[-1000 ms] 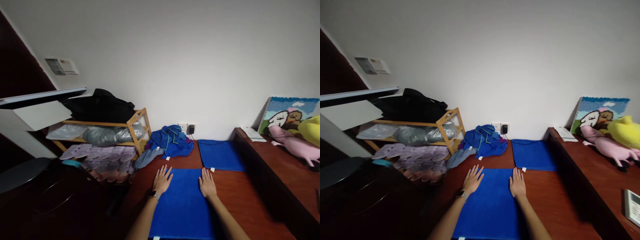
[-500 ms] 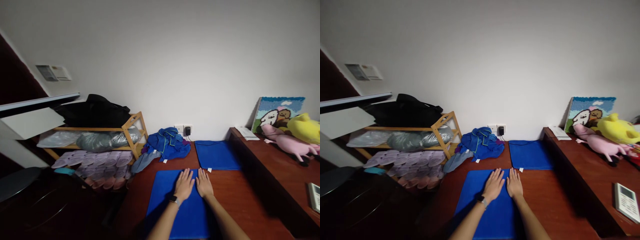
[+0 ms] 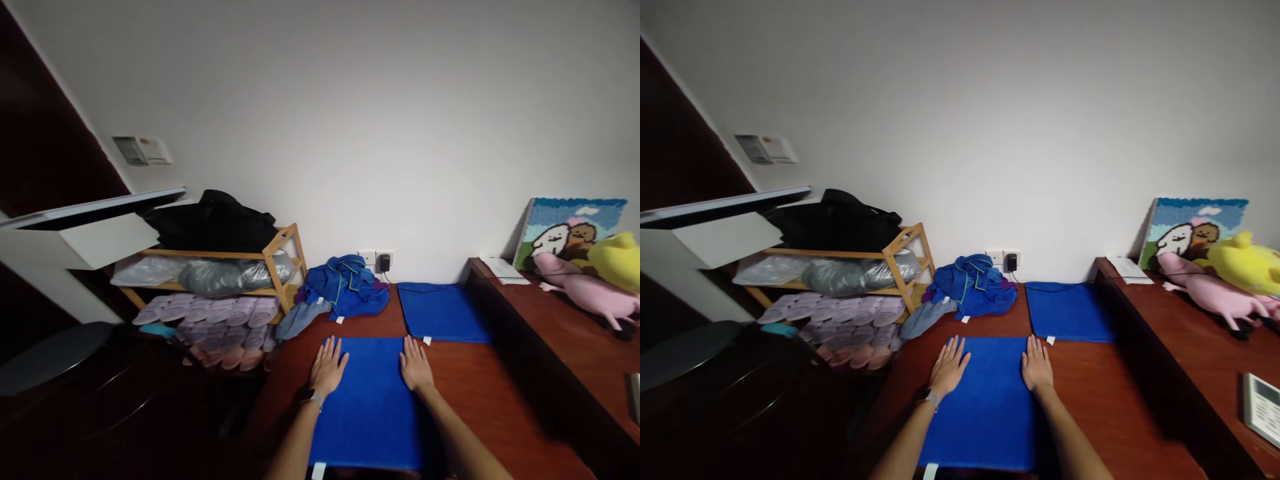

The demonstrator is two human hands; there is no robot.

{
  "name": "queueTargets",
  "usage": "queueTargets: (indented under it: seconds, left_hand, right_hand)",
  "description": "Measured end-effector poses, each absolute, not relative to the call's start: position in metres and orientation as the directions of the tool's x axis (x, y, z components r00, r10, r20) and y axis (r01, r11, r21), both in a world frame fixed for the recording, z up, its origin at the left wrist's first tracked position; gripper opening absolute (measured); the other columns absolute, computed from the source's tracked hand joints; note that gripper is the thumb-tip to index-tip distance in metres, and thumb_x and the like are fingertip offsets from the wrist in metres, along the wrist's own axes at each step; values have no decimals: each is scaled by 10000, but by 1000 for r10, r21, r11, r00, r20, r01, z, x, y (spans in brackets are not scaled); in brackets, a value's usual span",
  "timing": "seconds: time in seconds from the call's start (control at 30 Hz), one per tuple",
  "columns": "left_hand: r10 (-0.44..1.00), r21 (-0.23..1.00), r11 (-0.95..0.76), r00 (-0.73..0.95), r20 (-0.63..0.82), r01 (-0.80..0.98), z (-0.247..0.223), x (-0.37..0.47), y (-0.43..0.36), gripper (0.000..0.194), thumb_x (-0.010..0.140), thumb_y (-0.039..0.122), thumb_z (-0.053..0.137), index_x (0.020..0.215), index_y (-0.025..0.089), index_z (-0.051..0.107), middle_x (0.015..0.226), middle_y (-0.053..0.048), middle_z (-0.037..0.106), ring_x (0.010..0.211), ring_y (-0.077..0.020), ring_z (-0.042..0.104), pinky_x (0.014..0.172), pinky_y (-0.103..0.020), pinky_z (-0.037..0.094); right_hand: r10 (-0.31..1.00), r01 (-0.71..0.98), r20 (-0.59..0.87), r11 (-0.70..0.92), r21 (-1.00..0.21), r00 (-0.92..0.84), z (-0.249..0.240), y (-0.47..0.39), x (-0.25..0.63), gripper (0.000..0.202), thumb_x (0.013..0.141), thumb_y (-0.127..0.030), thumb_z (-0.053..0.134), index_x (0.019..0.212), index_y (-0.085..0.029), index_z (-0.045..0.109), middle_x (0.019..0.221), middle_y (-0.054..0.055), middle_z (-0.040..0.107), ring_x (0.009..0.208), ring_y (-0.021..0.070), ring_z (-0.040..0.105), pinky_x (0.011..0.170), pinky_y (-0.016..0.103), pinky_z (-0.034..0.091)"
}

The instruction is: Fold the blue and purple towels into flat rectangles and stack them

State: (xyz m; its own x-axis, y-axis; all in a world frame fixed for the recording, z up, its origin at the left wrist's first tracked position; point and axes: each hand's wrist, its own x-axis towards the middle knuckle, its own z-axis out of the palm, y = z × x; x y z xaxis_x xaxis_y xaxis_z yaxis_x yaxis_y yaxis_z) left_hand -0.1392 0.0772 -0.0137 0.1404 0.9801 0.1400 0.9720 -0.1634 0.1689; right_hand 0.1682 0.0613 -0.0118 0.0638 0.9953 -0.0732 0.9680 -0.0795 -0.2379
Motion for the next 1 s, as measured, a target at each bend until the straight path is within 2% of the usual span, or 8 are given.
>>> queueTargets:
  seconds: [0.17,0.33,0.43,0.5,0.6,0.73,0.9,1.0]
  left_hand:
    - [977,183,-172,145,155,968,-10,-140,76,695,1030,605,219,1607,227,300,1655,-89,351,1545,-282,265,1254,-502,219]
    - [960,211,-185,131,246,960,4,-116,63,659,1061,507,181,1623,168,230,1676,-101,303,1562,-262,208,1269,-481,207]
    - [913,238,-352,276,301,905,4,-61,44,645,1070,486,163,1620,158,234,1682,-94,285,1560,-228,218,1273,-450,223]
    - [863,252,-487,417,285,836,-3,-17,27,645,1066,506,174,1620,183,242,1674,-83,305,1553,-224,244,1265,-453,250]
    - [832,274,-551,494,251,789,-16,24,6,645,1060,527,181,1620,214,245,1660,-85,336,1544,-229,273,1261,-466,258]
    - [880,247,-470,428,206,847,-21,-14,-8,650,1055,550,198,1621,233,239,1674,-75,293,1551,-240,250,1269,-482,227]
    - [983,165,-162,144,118,973,-12,-134,-19,744,1029,634,169,1609,180,276,1679,-100,249,1554,-258,233,1264,-491,220]
    - [992,140,-77,62,107,987,-8,-172,-25,787,1019,654,149,1610,147,263,1681,-108,241,1550,-254,244,1256,-468,245]
  right_hand:
    - [998,971,-42,-62,-230,54,-12,31,168,684,1024,-445,109,1622,-116,155,1698,33,124,1573,198,91,1273,416,94]
    - [997,970,-65,-66,-236,52,-16,-2,167,680,1023,-450,123,1619,-127,173,1690,27,159,1568,204,129,1274,424,109]
    - [996,971,-58,-74,-229,63,-12,-6,166,671,1023,-422,127,1616,-111,167,1690,39,162,1568,208,130,1276,425,104]
    - [996,974,-62,-70,-216,58,-9,-5,165,658,1021,-397,145,1615,-115,181,1690,47,162,1569,211,125,1274,427,104]
    - [998,981,-62,-16,-193,4,-7,-6,167,635,1018,-368,176,1613,-153,221,1695,37,150,1571,208,102,1270,430,97]
    - [997,981,-69,-49,-188,37,-8,-8,167,654,1022,-390,131,1616,-117,164,1696,34,135,1571,204,101,1271,423,99]
    - [993,979,-95,-92,-181,76,-3,-6,162,665,1023,-415,76,1621,-126,110,1701,4,107,1573,191,87,1274,409,77]
    - [988,977,-123,-116,-179,94,7,-7,159,662,1021,-401,97,1620,-120,123,1701,15,115,1571,197,105,1272,414,86]
